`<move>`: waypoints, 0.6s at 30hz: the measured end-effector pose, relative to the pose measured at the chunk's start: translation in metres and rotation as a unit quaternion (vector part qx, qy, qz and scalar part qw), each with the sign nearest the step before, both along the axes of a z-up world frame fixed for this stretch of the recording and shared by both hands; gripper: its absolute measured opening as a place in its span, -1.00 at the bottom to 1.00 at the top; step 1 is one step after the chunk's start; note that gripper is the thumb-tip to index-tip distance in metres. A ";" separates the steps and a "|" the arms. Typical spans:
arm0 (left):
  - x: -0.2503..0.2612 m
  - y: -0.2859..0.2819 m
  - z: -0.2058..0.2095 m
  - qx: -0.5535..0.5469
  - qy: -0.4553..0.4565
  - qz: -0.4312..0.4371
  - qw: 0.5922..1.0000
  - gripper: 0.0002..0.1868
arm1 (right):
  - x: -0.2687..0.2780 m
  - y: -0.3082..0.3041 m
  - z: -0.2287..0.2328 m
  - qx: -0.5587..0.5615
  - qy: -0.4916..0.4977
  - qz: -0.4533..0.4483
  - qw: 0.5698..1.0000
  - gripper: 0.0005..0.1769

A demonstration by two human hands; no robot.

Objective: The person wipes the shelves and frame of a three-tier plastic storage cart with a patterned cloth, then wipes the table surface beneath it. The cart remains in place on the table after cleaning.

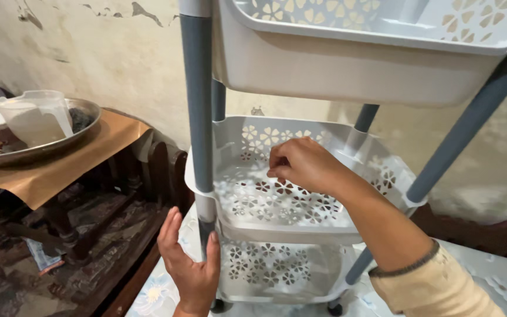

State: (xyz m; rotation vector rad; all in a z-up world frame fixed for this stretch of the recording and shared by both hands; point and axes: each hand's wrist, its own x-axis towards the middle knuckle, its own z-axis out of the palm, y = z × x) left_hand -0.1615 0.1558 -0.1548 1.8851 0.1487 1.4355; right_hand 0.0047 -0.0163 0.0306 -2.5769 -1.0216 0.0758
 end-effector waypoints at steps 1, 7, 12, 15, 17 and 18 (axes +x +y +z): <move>0.000 -0.004 0.005 0.012 0.001 0.010 1.000 -0.26 | -0.005 -0.003 0.001 0.011 0.007 0.001 1.000 -0.87; 0.013 -0.022 0.052 0.030 -0.042 0.052 0.997 -0.16 | 0.032 0.059 -0.010 -0.015 -0.031 -0.028 0.999 -0.84; 0.024 -0.006 0.090 0.052 -0.023 0.040 0.998 -0.04 | 0.058 0.095 -0.028 -0.023 -0.071 0.077 0.994 -0.83; 0.026 0.005 0.099 0.047 0.016 -0.030 0.998 -0.07 | 0.060 0.099 -0.034 -0.046 -0.049 0.052 0.996 -0.80; 0.027 0.009 0.100 0.089 0.036 -0.027 0.995 -0.12 | 0.062 0.102 -0.036 -0.045 -0.019 0.031 0.998 -0.77; 0.028 0.009 0.100 0.088 0.038 -0.026 0.995 -0.13 | 0.064 0.104 -0.038 -0.029 -0.032 0.047 0.998 -0.77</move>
